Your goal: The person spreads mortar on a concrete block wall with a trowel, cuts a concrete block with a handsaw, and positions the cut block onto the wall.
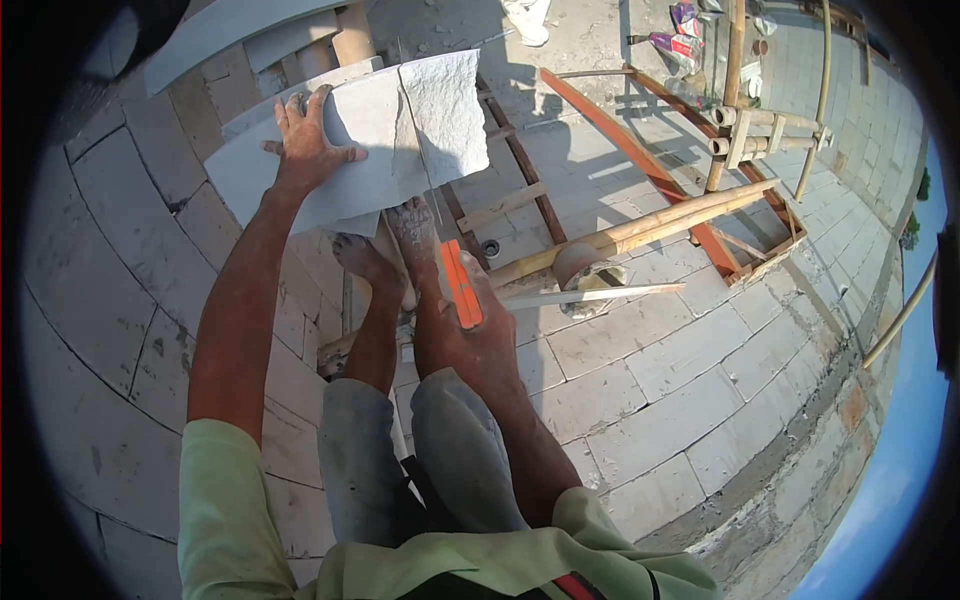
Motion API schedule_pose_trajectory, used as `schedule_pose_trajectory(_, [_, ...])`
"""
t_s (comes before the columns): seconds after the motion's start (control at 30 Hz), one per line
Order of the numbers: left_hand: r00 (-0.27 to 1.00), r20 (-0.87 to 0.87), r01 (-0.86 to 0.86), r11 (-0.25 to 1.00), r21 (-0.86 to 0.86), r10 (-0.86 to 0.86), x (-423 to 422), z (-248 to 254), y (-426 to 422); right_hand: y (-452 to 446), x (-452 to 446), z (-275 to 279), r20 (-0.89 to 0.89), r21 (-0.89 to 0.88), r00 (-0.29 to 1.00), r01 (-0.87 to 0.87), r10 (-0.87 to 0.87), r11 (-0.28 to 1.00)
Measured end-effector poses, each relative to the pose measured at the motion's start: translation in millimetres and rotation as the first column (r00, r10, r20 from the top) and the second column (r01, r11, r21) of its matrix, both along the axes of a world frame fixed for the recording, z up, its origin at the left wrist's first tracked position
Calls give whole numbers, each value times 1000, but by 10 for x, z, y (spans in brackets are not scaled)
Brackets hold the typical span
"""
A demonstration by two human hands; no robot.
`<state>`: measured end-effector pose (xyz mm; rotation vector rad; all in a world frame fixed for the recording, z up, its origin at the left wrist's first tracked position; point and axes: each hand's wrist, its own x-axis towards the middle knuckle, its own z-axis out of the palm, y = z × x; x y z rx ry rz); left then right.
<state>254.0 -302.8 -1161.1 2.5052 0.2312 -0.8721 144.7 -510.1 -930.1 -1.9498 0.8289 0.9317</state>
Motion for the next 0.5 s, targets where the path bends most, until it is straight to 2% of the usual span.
schedule_pose_trajectory(0.07, [999, 54, -9, 1000, 2, 9, 211, -1, 64, -97, -326, 415, -73, 11, 997, -24, 25, 1000])
schedule_pose_trajectory(0.13, [1000, 6, -12, 1000, 11, 12, 138, 78, -4, -250, -802, 862, 90, -22, 990, -104, 105, 994])
schedule_pose_trajectory(0.23, [1000, -7, 0, 1000, 17, 0, 129, 92, 1, -262, -734, 810, 128, -23, 978, -164, 165, 986])
schedule_pose_trajectory(0.3, [1000, 1, 4, 1000, 19, -4, 164, 123, -80, -171, -294, 130, 49, 0, 993, -106, 106, 994])
schedule_pose_trajectory(0.33, [1000, -22, 3, 999, 50, -2, 178, 124, -120, -18, -28, -82, 32, -54, 996, -77, 79, 996])
schedule_pose_trajectory(0.4, [997, -74, 17, 996, 92, -11, 122, 110, -39, 105, 45, -127, -12, -96, 999, -39, 38, 995])
schedule_pose_trajectory(0.47, [1000, -10, -12, 1000, -2, 12, 161, 60, 14, 5, -96, 107, -71, -33, 997, -24, 22, 999])
schedule_pose_trajectory(0.5, [1000, 0, -23, 1000, -17, 23, 162, 60, 22, -22, -291, 303, -42, -26, 999, -32, 31, 999])
